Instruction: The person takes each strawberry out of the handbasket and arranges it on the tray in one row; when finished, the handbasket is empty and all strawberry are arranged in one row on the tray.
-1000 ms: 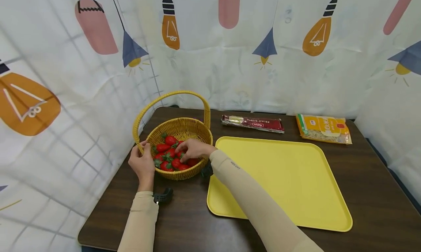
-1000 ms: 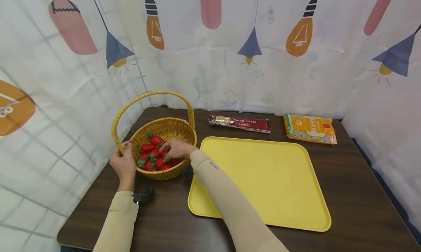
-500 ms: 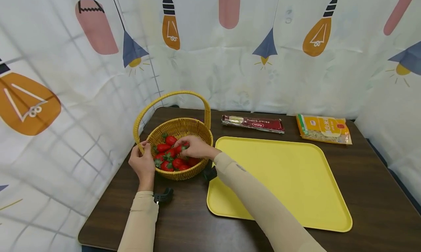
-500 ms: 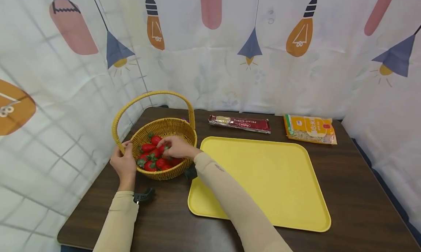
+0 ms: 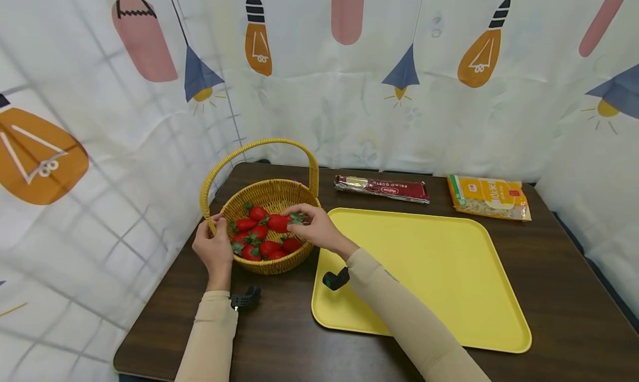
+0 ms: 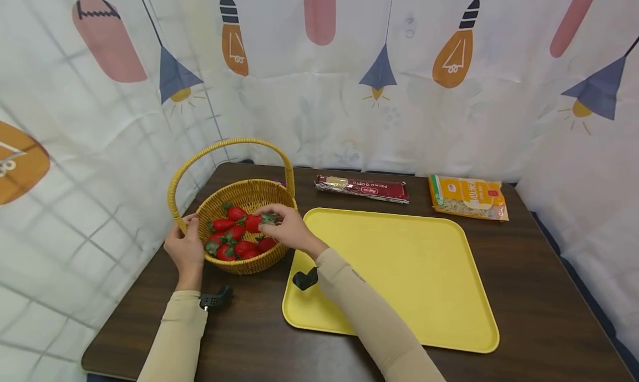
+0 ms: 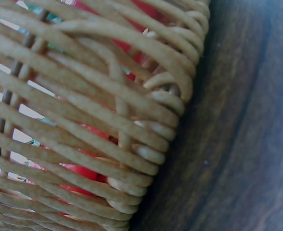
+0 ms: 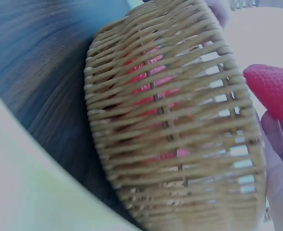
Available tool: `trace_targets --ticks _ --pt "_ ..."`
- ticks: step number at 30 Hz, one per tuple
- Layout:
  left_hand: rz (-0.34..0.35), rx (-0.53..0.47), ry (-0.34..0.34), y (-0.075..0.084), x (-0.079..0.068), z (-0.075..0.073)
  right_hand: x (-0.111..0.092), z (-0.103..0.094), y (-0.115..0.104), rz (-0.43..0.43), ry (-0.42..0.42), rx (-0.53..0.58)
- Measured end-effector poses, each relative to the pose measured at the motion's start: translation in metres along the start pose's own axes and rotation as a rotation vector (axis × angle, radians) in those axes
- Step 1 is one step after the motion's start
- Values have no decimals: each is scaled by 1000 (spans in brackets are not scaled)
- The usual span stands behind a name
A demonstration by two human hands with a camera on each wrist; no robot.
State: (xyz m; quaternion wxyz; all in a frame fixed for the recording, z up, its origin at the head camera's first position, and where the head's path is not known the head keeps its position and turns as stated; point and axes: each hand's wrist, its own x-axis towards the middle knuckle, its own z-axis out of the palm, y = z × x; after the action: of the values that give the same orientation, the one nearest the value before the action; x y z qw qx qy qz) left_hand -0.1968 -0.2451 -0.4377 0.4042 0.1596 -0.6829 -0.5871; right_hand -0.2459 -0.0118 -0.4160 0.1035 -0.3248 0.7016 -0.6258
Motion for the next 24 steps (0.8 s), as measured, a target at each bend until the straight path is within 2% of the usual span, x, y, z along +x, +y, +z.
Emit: trace_targets --ticks 3,5,10,12,15,18,24 --pt "4 -3 -2 0 0 0 -12 -7 -11 -11 10 9" --pt "-1 1 2 -1 0 1 -17 -13 -4 -12 19 28" --pt "-18 -21 0 -21 8 2 -26 -28 16 4 79 102" --pt "-17 -28 1 -30 11 2 -29 -33 22 1 116 136" --pt "-14 -26 5 -34 12 3 -33 -41 27 -16 166 186" --pt "-15 -23 10 -34 12 3 -38 -49 33 -24 232 190" --pt "-11 -12 15 -35 12 3 -47 -65 48 61 380 170"
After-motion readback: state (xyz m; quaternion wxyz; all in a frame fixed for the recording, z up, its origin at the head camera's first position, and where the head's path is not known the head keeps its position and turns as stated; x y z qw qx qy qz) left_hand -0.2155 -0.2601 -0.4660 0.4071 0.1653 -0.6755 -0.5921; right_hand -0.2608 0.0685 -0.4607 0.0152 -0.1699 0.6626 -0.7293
